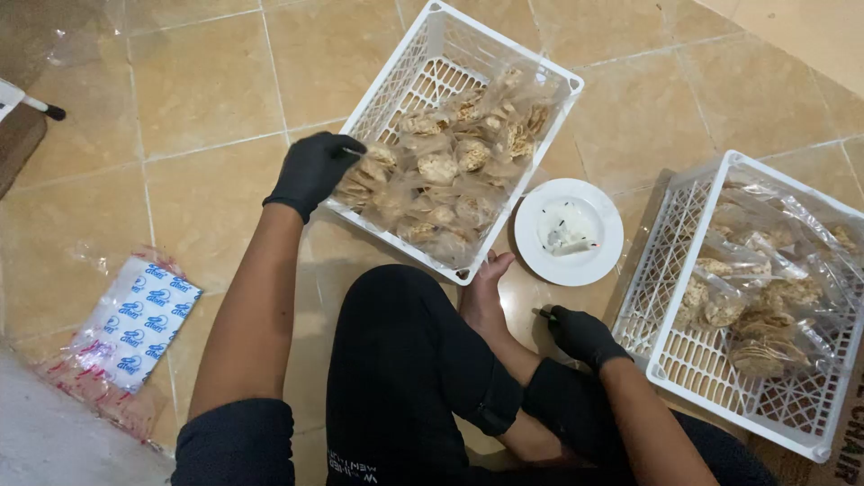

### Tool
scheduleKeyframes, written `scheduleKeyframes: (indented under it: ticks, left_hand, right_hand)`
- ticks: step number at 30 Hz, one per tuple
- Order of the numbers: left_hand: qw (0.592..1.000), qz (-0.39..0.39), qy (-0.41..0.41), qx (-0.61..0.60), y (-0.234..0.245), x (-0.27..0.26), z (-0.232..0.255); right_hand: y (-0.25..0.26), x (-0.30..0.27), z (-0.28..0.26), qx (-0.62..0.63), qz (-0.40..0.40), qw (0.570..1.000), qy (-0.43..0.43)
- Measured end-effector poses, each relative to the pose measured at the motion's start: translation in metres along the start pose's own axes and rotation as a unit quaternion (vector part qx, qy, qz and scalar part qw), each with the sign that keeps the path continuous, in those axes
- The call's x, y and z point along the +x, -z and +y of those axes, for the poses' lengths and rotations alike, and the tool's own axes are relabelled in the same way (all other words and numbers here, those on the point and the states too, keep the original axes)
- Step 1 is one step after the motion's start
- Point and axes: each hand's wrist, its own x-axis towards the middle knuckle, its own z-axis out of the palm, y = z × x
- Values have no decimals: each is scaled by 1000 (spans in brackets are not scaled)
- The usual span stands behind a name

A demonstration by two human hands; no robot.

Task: Sealing plastic bags of food items by melting the edges over a candle flame

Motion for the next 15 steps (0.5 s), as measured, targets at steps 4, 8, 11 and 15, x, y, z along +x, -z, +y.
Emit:
scheduleKeyframes:
  ticks: [4, 8, 11, 15]
  left_hand:
    - [997, 57, -37, 47, -8, 7, -9]
    - [993, 68, -46, 85, -17, 10, -21]
    - [980, 113, -78, 142, -13, 6, 13]
    - [953, 199, -181, 136, -23, 1, 61]
  right_hand:
    - [2, 1, -5, 17, -10, 1000, -7]
    - [7, 0, -10, 44, -29, 998, -24]
    - [14, 0, -8, 64, -30, 996, -47]
    - [23, -6, -8, 93, -32, 992, -82]
